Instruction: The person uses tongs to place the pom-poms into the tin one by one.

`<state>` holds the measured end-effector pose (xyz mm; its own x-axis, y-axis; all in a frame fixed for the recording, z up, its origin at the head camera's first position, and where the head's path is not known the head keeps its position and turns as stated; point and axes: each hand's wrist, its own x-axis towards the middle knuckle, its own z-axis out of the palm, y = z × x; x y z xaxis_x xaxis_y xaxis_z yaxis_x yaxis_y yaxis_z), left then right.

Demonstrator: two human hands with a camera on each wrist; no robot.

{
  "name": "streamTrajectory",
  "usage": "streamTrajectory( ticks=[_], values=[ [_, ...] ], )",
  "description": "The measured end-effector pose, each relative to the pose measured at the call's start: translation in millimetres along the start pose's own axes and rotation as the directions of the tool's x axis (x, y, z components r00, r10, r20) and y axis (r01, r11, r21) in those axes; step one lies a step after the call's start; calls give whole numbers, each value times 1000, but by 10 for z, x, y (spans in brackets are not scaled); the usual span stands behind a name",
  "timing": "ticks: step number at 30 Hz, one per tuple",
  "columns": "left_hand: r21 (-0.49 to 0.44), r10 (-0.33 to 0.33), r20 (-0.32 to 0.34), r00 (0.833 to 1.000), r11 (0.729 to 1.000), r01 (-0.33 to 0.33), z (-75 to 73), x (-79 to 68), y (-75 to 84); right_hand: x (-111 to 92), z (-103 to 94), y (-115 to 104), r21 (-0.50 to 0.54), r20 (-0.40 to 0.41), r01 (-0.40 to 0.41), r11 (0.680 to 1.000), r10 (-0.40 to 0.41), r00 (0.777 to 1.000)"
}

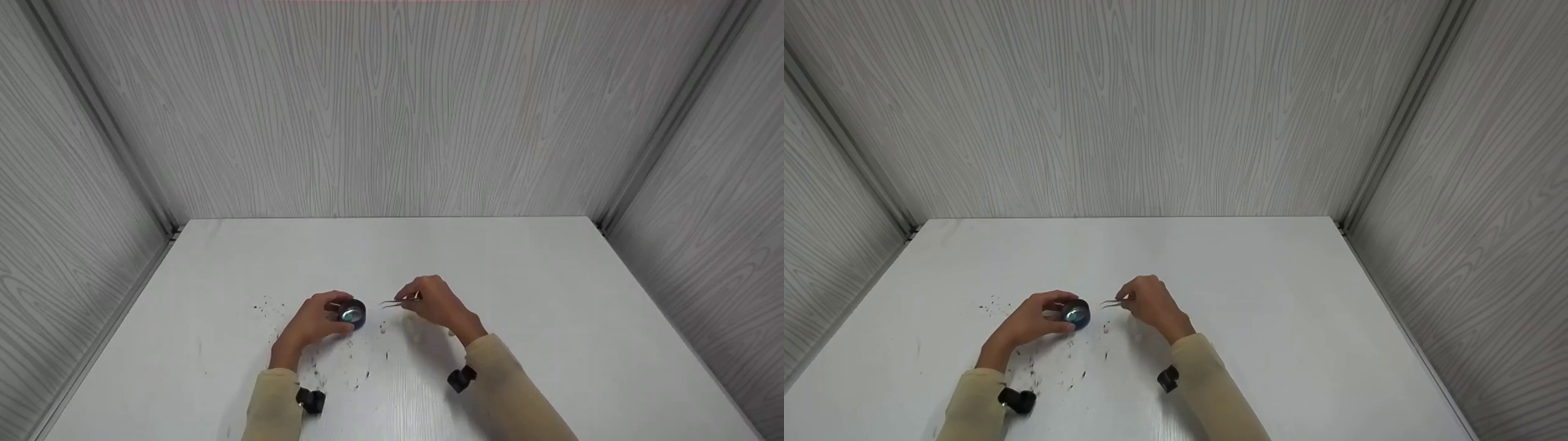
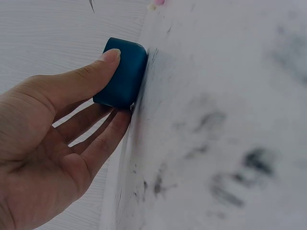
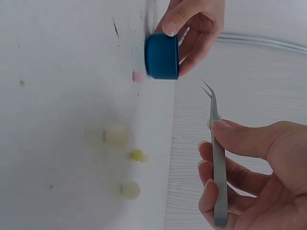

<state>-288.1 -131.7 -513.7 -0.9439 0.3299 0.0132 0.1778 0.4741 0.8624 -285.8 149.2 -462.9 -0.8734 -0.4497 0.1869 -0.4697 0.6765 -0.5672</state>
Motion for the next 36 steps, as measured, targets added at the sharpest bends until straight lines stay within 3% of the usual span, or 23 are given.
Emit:
streamTrajectory(
  ticks=[8, 21, 36],
  values=[
    [4, 11, 6, 1000, 1000, -11, 4, -11, 2, -98, -47, 71, -10, 4, -50, 999, 50, 999],
    [1, 9, 11, 1000, 1000, -9, -12, -10, -10, -252, -147, 240, -32, -14, -46, 998, 46, 999],
    [6, 17, 13, 1000, 1000, -18, -18, -5, -19, -425, -184, 367, -57, 4, -99, 994, 99, 995]
  ],
)
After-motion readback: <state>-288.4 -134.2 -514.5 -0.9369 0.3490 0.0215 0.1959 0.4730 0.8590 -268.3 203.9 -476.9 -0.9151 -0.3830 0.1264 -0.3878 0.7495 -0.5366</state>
